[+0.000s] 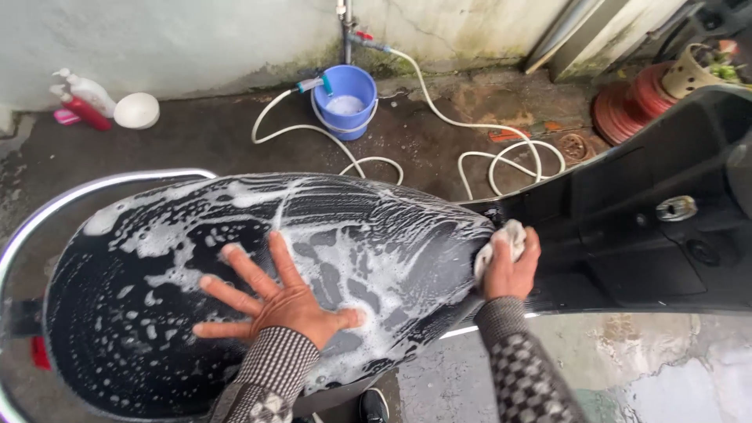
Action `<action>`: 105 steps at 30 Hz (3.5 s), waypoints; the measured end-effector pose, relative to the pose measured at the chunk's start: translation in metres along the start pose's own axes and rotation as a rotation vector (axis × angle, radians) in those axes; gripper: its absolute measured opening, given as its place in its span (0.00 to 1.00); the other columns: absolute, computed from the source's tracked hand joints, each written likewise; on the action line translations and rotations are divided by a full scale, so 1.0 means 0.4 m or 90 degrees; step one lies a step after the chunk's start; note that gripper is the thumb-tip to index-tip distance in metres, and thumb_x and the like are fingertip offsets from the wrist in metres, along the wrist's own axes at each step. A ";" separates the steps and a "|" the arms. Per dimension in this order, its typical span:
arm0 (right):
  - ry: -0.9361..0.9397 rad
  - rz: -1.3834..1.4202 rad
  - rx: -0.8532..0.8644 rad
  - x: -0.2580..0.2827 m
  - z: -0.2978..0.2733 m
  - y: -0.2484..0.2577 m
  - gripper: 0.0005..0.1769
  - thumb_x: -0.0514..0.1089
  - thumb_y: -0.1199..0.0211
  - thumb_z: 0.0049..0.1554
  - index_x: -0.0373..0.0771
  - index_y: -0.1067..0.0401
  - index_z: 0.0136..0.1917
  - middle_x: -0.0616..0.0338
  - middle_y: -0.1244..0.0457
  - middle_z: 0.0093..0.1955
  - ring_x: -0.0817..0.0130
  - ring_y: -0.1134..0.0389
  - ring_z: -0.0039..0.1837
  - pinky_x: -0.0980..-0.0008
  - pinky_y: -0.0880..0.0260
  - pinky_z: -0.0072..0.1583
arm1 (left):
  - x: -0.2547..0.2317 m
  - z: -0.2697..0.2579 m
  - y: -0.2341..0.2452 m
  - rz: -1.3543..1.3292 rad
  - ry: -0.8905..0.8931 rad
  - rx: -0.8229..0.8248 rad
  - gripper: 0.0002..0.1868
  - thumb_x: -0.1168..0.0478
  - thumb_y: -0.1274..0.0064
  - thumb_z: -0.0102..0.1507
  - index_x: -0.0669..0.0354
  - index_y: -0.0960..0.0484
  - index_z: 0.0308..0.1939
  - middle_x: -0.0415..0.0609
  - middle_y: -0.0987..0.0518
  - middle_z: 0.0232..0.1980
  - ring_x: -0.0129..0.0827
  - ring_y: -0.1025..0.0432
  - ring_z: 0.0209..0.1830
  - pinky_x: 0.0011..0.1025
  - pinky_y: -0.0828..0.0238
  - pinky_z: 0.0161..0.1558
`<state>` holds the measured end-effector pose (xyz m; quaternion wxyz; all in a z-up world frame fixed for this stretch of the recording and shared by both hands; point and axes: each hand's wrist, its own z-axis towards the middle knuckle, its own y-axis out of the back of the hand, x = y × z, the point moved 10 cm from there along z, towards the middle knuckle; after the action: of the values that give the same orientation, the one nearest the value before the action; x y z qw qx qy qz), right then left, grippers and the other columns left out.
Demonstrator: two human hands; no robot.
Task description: Scrubbing the seat of a motorcycle with a soapy cloth
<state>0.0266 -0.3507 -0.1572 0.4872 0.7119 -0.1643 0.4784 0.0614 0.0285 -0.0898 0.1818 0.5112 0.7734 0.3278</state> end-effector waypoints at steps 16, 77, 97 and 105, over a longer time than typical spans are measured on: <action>-0.018 0.025 -0.194 -0.023 -0.287 0.028 0.35 0.54 0.47 0.46 0.35 0.44 0.63 0.39 0.44 0.59 0.47 0.49 0.62 0.57 0.52 0.62 | 0.006 -0.006 0.009 0.002 -0.040 -0.062 0.83 0.25 0.34 0.31 0.38 0.86 0.66 0.62 0.96 0.64 0.68 0.96 0.60 0.73 0.87 0.47; 0.132 -0.635 0.581 0.307 -0.340 -0.208 0.50 0.76 0.46 0.39 0.75 0.66 0.69 0.64 0.77 0.76 0.51 0.78 0.75 0.31 0.70 0.64 | 0.070 -0.029 0.127 0.030 -0.255 -0.280 0.30 0.37 0.55 0.53 0.27 0.43 0.58 0.33 0.58 0.67 0.59 0.74 0.68 0.74 0.73 0.55; 0.175 -0.570 0.493 0.265 -0.333 -0.224 0.54 0.84 0.56 0.30 0.73 0.65 0.68 0.67 0.78 0.76 0.52 0.82 0.75 0.32 0.83 0.63 | 0.359 -0.125 -0.010 -0.663 0.106 -0.422 0.39 0.64 0.42 0.49 0.45 0.42 0.61 0.44 0.80 0.70 0.49 0.79 0.68 0.45 0.56 0.65; 0.213 -0.546 0.438 0.289 -0.346 -0.212 0.51 0.82 0.57 0.32 0.69 0.59 0.67 0.63 0.71 0.75 0.50 0.76 0.74 0.32 0.76 0.63 | 0.480 -0.108 0.062 -0.735 0.265 -0.405 0.36 0.45 0.53 0.53 0.36 0.49 0.64 0.40 0.68 0.73 0.50 0.74 0.70 0.57 0.53 0.60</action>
<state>0.0705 -0.1661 -0.0963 0.3976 0.7469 0.3837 0.3700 -0.0274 0.1960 -0.0312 0.3158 -0.1342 0.8068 0.4809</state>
